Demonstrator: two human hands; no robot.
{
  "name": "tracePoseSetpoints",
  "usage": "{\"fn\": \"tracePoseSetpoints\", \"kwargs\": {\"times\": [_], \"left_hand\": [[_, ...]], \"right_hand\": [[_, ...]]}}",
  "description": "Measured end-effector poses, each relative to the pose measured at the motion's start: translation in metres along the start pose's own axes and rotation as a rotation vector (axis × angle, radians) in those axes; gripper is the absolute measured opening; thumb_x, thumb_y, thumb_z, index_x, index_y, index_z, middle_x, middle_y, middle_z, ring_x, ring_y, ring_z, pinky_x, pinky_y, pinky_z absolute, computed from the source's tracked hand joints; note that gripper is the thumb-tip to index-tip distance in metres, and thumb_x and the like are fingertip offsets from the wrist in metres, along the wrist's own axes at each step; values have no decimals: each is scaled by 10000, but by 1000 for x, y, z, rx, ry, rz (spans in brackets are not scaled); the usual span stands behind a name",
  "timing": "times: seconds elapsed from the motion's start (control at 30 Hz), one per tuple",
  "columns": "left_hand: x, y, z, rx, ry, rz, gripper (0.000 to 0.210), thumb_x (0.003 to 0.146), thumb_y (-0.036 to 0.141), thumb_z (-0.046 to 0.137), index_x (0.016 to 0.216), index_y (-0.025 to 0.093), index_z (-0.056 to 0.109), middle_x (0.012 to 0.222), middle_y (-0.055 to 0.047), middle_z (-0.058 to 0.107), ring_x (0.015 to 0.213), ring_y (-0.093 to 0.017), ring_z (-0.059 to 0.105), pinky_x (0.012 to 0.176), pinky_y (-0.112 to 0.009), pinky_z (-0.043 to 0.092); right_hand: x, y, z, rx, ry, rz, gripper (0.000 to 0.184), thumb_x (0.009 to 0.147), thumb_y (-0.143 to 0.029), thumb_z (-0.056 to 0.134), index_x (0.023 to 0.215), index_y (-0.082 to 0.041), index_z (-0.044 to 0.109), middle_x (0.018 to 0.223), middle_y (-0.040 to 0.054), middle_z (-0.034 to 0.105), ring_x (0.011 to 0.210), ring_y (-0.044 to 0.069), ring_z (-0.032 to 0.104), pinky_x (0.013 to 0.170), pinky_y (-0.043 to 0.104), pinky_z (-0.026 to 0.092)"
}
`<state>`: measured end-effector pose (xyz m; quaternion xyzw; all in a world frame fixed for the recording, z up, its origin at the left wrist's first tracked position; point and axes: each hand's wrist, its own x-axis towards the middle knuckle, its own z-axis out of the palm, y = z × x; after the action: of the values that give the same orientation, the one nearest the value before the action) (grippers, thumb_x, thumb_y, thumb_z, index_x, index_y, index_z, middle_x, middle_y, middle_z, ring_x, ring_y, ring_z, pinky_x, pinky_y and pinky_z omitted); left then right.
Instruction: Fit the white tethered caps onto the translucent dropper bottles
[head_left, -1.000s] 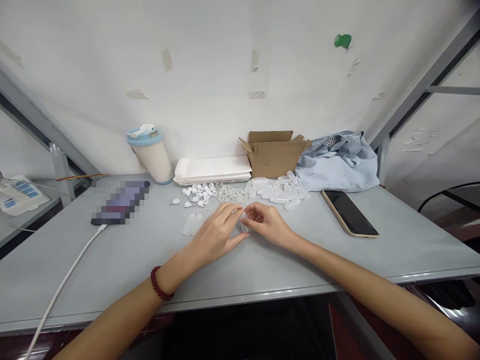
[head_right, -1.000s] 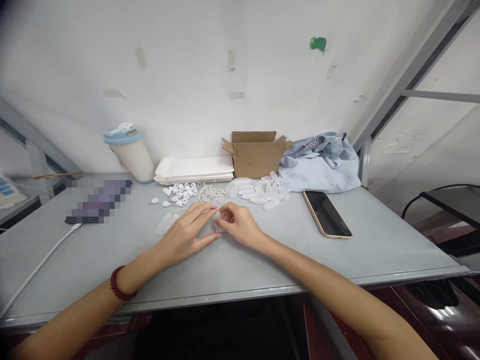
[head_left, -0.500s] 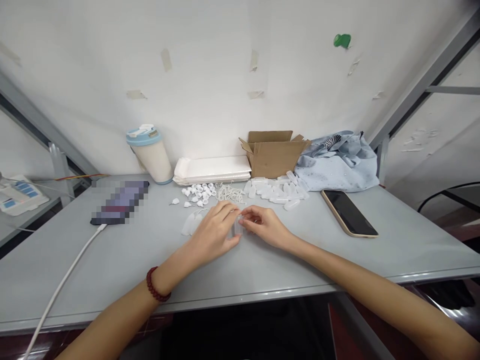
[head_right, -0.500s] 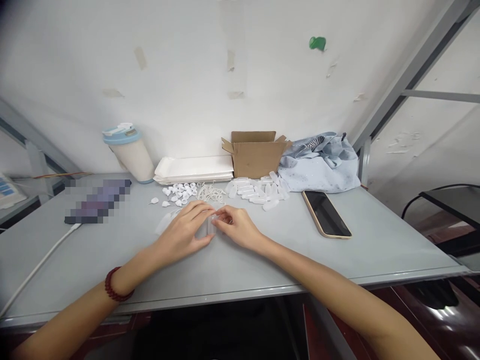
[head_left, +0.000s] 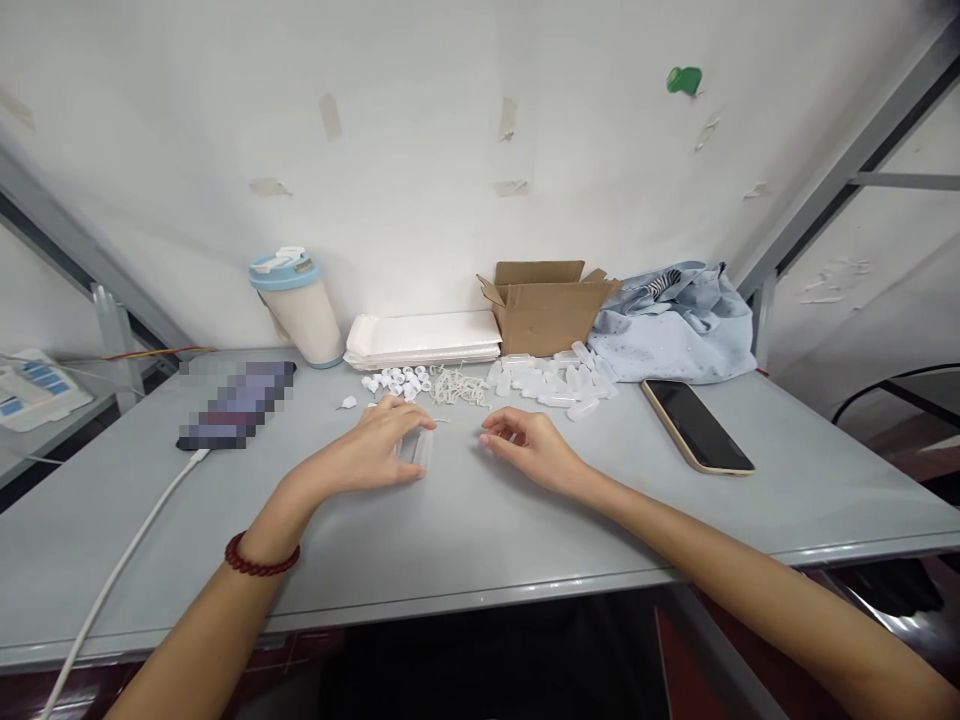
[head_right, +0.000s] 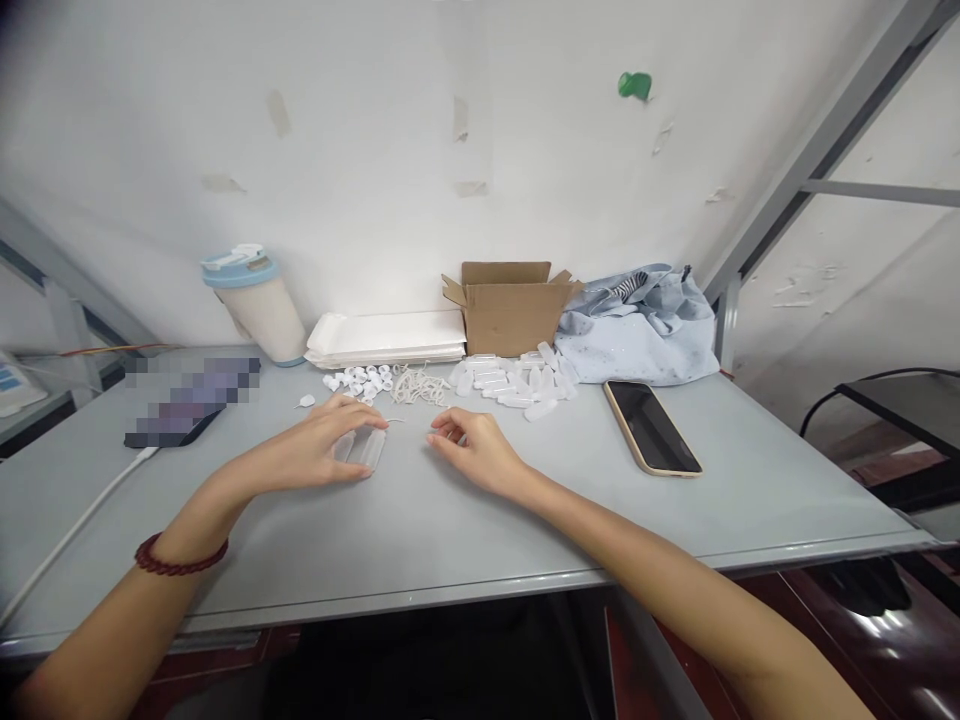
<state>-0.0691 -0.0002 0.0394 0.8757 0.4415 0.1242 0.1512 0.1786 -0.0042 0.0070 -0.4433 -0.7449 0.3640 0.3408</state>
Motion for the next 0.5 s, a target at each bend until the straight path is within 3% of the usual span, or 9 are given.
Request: {"fn": "tracePoseSetpoints", "kwargs": {"times": [0.5], "left_hand": [[-3,-7,-3,39,-43,-67,433,667,345,616,1080,216,626,1073,-74,640,1061,-288,521,857,-379,440]], "right_hand": [[0,-1,0,-46,-14,-40,170,825,-276,572,916,-142,623,807,47,676,717,139,591,611,251,445]]}}
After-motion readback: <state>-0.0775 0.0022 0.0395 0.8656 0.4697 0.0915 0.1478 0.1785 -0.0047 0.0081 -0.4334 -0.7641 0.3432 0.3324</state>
